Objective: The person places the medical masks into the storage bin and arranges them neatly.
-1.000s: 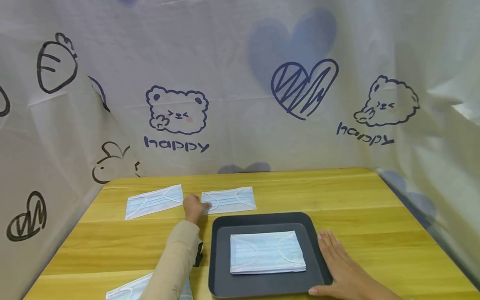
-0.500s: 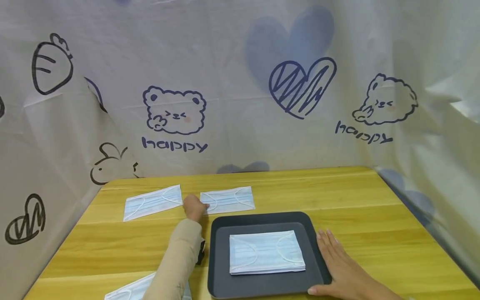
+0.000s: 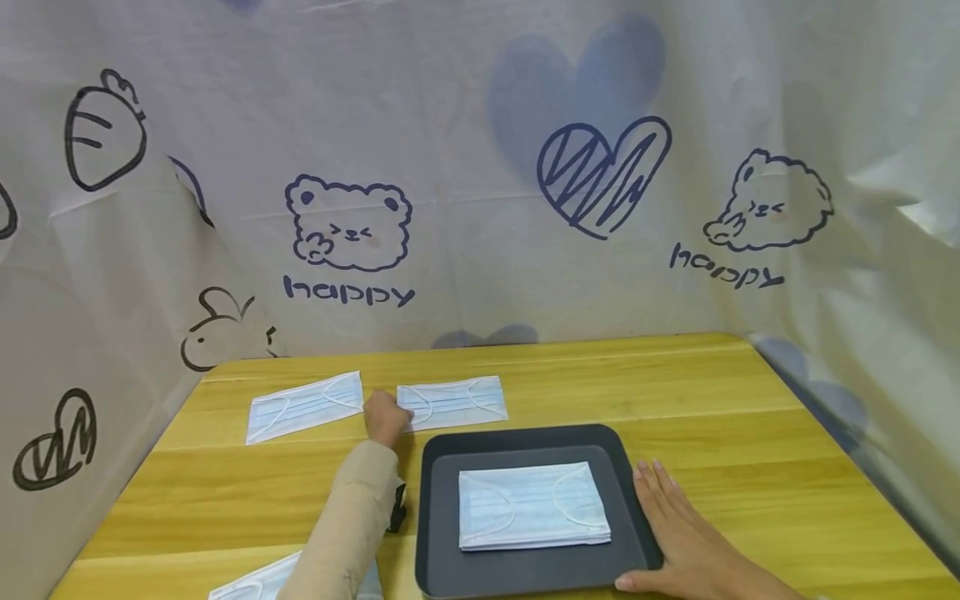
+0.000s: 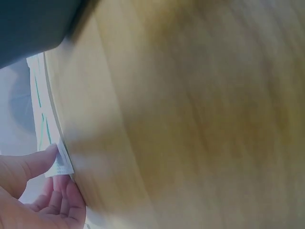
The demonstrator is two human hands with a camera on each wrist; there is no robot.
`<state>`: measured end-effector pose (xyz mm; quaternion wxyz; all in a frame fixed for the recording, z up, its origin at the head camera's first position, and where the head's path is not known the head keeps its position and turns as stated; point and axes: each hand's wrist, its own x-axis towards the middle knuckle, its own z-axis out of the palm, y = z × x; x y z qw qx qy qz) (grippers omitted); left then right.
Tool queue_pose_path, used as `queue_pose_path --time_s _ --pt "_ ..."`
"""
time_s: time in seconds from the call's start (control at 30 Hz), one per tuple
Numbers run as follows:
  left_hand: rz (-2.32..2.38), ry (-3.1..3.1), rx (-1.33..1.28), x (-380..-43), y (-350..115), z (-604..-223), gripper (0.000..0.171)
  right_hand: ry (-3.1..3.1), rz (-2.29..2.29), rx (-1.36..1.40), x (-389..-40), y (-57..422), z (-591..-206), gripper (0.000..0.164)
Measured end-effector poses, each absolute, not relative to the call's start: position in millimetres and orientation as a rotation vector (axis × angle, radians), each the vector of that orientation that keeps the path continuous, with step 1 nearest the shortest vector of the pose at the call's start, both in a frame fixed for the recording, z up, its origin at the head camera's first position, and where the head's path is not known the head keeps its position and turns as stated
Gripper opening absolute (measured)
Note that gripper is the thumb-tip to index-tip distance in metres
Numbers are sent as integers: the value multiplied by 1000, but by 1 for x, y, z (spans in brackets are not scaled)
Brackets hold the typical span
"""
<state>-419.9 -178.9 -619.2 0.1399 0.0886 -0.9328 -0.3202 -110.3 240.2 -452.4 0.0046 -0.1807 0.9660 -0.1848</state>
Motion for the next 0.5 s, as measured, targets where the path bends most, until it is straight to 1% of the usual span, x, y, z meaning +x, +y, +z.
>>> queue_pose_path --time_s 0.13,0.23,0.33,0.37,0.43,0.47,0.5 --pt "-957 -2679 258 -420 -184 -620 15 3042 -566 -578 -109 240 -453 120" --pt "-980 -2634 286 -422 -187 -620 9 3045 -560 -574 -109 239 -453 119" --pt "-1081 -2602 253 -420 -192 -616 14 3044 -568 -572 -110 239 -453 119" --pt "-1121 -2605 237 -416 -193 -609 17 3045 -563 -576 -110 239 -453 119" --pt "-1219 -2622 231 -402 -189 -585 23 3050 -549 -591 -110 240 -453 118" --pt "-1288 -2580 173 -395 -189 -577 27 3051 -548 -599 -110 240 -453 118" --pt "-1305 -2572 180 -383 -184 -559 26 3051 -545 -603 -110 240 -452 118"
